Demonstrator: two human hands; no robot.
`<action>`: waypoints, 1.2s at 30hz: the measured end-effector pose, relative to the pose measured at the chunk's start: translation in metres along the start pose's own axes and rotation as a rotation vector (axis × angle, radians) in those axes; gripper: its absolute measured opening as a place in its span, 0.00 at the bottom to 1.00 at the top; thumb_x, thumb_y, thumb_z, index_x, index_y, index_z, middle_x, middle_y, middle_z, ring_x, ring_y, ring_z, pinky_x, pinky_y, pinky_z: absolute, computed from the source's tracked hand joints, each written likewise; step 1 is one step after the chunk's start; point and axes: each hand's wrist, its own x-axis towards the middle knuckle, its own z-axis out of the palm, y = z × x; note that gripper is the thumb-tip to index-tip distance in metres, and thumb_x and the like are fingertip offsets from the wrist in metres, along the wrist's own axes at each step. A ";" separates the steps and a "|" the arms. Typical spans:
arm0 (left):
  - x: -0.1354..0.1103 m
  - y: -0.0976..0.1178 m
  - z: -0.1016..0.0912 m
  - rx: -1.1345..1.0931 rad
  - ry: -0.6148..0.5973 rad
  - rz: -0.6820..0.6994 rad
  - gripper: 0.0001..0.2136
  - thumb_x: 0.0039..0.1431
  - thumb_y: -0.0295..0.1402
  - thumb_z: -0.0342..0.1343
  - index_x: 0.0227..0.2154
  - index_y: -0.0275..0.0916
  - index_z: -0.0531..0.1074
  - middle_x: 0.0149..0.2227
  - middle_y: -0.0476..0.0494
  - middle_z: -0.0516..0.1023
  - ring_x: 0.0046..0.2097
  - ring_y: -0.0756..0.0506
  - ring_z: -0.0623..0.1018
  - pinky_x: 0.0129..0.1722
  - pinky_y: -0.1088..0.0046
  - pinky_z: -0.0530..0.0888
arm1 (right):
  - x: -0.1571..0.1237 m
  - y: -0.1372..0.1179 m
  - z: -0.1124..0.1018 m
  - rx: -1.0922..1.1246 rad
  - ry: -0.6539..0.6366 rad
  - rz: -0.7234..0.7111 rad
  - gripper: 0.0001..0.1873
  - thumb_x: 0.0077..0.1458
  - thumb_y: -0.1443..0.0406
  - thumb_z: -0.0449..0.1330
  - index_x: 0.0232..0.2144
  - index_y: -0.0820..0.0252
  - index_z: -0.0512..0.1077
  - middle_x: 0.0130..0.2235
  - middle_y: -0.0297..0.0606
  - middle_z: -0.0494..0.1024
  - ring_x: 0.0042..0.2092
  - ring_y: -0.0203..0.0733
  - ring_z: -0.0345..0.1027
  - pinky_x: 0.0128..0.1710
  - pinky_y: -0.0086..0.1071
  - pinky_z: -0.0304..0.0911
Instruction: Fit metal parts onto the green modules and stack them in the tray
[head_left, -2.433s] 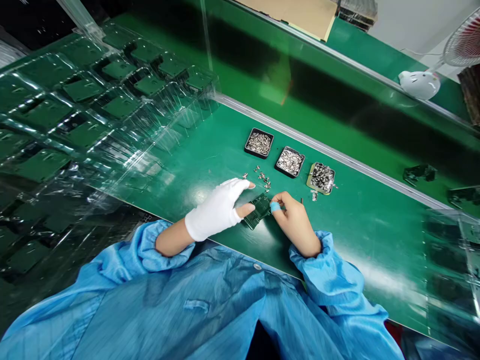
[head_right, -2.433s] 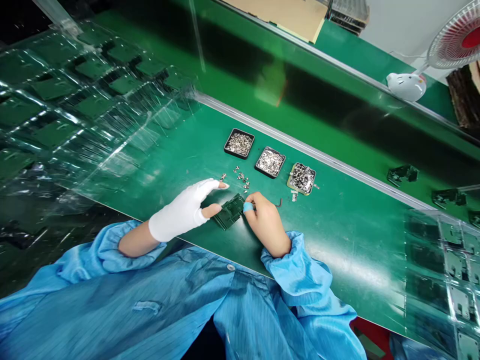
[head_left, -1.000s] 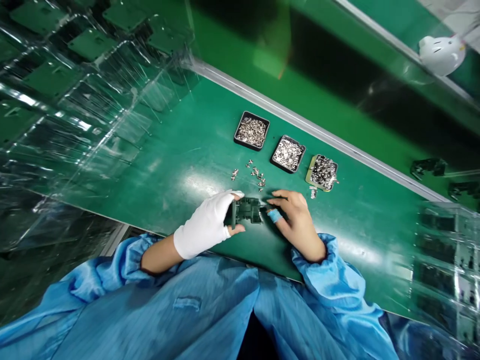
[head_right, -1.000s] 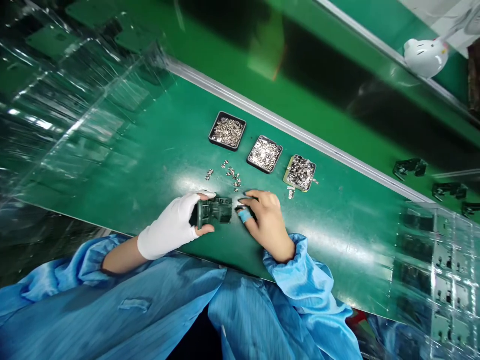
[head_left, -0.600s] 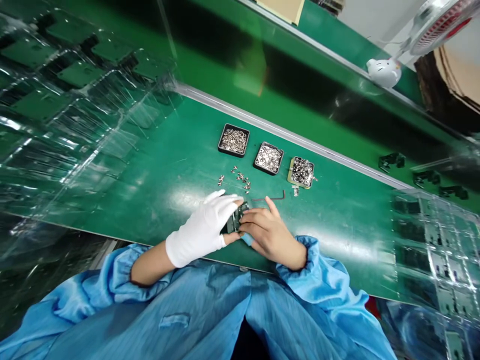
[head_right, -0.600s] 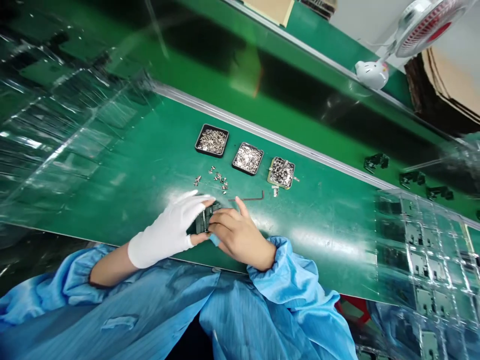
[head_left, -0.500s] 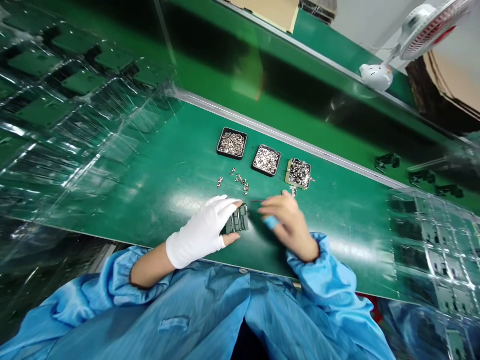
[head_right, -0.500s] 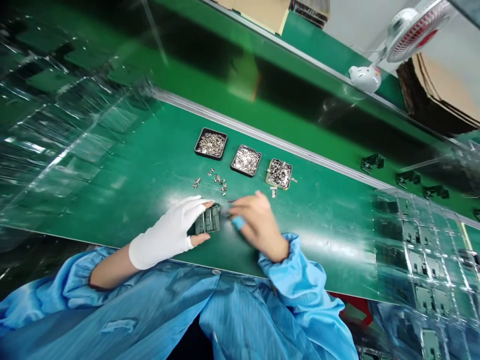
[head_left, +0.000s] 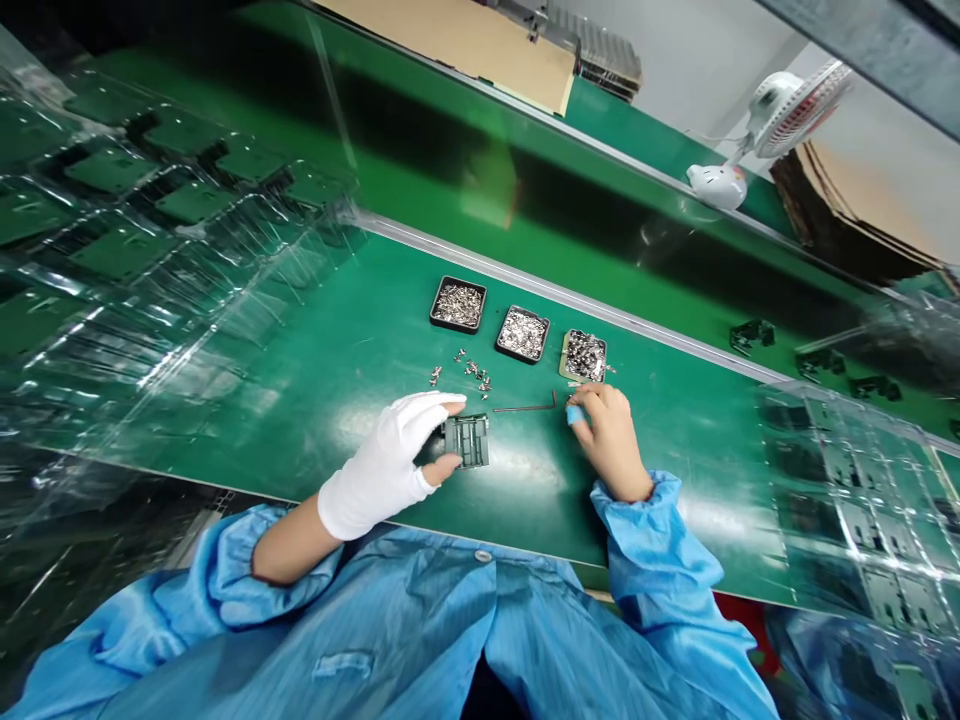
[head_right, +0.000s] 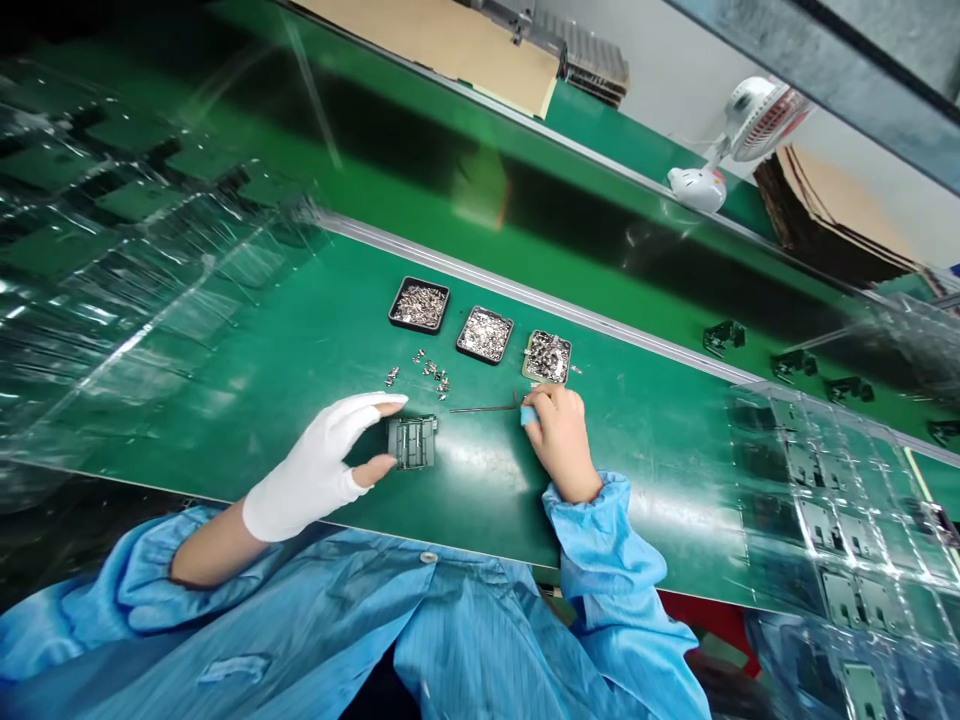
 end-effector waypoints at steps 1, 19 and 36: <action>0.002 0.002 -0.002 0.006 0.026 0.009 0.18 0.61 0.41 0.51 0.49 0.36 0.68 0.48 0.35 0.76 0.50 0.39 0.75 0.51 0.58 0.72 | 0.001 -0.005 -0.002 0.055 0.010 -0.010 0.06 0.59 0.69 0.51 0.35 0.58 0.69 0.39 0.43 0.74 0.43 0.49 0.65 0.45 0.44 0.58; 0.010 0.027 -0.003 0.025 -0.023 -0.010 0.18 0.65 0.38 0.42 0.22 0.39 0.69 0.25 0.44 0.74 0.29 0.46 0.73 0.32 0.68 0.70 | 0.011 -0.104 -0.023 0.723 -0.221 -0.222 0.04 0.63 0.65 0.53 0.40 0.54 0.67 0.36 0.36 0.75 0.38 0.40 0.71 0.44 0.35 0.68; 0.007 -0.005 0.023 -0.467 -0.133 -0.368 0.12 0.56 0.30 0.50 0.42 0.37 0.71 0.44 0.44 0.78 0.47 0.45 0.77 0.50 0.67 0.73 | 0.024 -0.105 0.025 0.446 -0.066 -0.165 0.05 0.58 0.70 0.53 0.35 0.56 0.66 0.39 0.40 0.73 0.42 0.46 0.66 0.44 0.41 0.59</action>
